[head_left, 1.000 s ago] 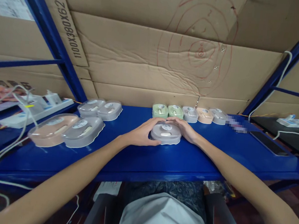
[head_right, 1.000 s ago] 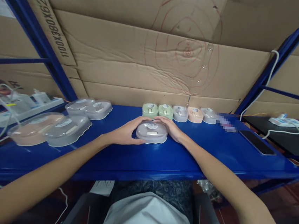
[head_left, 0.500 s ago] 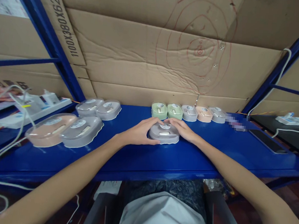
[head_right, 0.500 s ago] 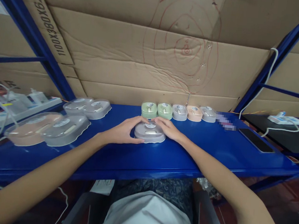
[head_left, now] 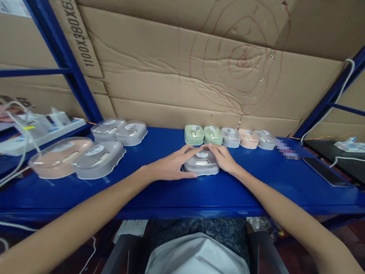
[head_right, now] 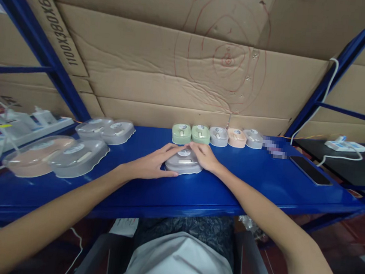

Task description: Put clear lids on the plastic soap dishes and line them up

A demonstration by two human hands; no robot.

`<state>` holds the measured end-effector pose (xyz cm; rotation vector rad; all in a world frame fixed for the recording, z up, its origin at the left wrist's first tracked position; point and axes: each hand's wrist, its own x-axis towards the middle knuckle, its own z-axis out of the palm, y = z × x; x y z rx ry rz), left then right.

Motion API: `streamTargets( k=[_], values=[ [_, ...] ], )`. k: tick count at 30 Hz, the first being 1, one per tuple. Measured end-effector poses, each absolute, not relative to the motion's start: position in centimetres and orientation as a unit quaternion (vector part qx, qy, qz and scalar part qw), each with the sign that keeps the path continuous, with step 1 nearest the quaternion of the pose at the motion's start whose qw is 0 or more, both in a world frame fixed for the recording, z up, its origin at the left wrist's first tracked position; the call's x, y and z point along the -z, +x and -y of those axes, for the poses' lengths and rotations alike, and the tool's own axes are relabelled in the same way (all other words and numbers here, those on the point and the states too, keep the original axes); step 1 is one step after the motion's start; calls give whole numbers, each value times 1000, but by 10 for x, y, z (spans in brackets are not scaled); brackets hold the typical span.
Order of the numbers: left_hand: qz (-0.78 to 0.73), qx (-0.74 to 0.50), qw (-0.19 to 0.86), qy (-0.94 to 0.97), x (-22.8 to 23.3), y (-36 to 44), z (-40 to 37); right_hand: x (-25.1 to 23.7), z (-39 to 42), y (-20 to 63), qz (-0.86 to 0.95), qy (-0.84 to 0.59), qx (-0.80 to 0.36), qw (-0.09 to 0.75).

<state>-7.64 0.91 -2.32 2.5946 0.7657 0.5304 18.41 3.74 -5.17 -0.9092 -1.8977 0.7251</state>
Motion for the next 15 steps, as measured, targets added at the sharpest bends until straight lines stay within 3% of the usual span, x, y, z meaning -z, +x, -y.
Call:
streamTargets(
  k=[6, 15],
  values=[
    [-283, -177, 184, 925, 21, -78, -5, 49, -32, 185, 782, -365, -264, 431],
    [-263, -178, 180, 931, 13, -82, -11, 53, -45, 190, 731, -361, -388, 429]
  ],
)
